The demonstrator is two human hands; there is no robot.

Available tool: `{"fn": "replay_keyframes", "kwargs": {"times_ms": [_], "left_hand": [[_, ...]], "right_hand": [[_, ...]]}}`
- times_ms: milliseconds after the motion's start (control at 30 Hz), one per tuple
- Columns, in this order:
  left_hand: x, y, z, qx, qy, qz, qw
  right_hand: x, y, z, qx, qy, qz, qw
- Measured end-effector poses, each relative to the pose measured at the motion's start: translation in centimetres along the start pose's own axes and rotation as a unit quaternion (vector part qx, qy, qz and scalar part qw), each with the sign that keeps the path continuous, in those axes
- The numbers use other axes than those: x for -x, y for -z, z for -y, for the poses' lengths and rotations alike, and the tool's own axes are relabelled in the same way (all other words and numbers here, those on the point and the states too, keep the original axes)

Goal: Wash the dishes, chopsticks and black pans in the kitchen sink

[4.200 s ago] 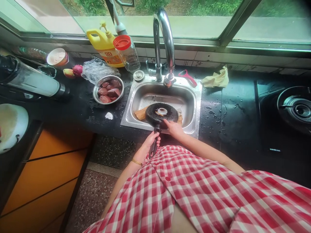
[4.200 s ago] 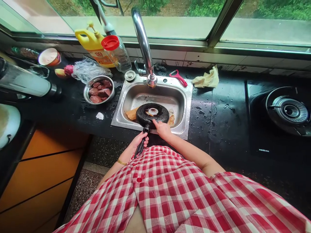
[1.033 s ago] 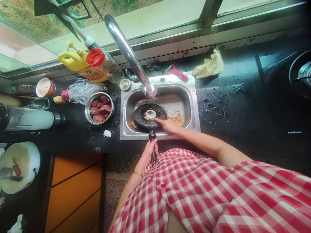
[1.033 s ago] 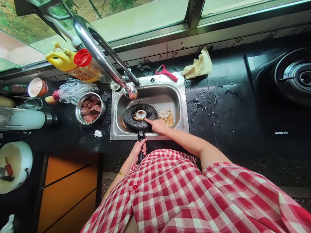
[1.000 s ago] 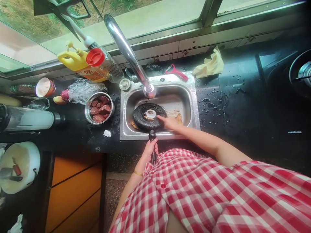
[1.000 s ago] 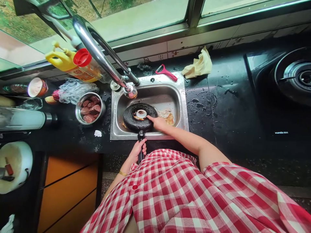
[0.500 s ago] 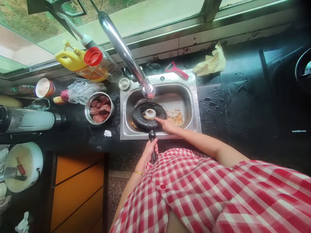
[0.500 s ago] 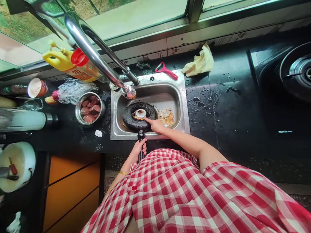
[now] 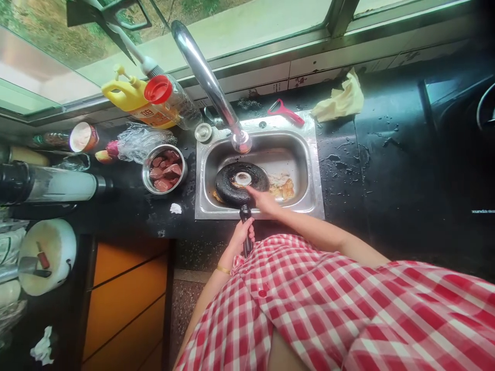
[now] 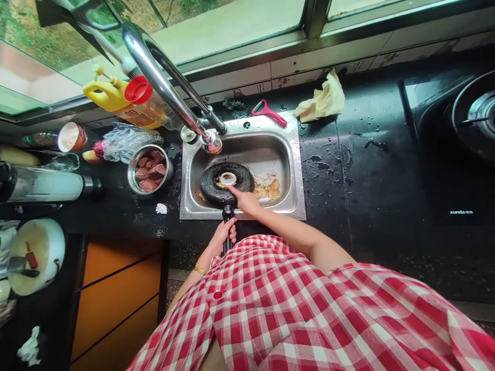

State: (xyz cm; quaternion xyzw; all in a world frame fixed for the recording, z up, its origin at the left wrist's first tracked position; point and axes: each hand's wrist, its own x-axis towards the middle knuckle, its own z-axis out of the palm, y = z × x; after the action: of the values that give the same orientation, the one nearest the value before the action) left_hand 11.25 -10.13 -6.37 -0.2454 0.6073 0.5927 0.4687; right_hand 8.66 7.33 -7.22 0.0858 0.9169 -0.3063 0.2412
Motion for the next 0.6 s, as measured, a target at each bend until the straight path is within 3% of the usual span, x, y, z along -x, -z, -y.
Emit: {"fn": "replay_keyframes", "kwargs": {"times_ms": [100, 233, 367, 500, 600], "left_hand": [[0.0, -0.1, 0.0, 0.021, -0.001, 0.013, 1.0], [-0.1, 0.0, 0.2, 0.01, -0.001, 0.013, 1.0], [-0.1, 0.1, 0.3, 0.019, -0.011, 0.022, 1.0], [0.0, -0.1, 0.2, 0.011, -0.011, 0.022, 1.0], [0.2, -0.3, 0.0, 0.018, -0.004, 0.019, 1.0]], "right_hand": [[0.5, -0.6, 0.6, -0.005, 0.018, -0.009, 1.0], [0.4, -0.2, 0.2, 0.008, -0.059, -0.024, 0.998], [0.5, 0.1, 0.8, 0.025, -0.006, 0.006, 1.0], [0.7, 0.3, 1.0, 0.037, -0.046, -0.012, 0.998], [1.2, -0.4, 1.6, 0.032, -0.005, -0.002, 0.999]]}}
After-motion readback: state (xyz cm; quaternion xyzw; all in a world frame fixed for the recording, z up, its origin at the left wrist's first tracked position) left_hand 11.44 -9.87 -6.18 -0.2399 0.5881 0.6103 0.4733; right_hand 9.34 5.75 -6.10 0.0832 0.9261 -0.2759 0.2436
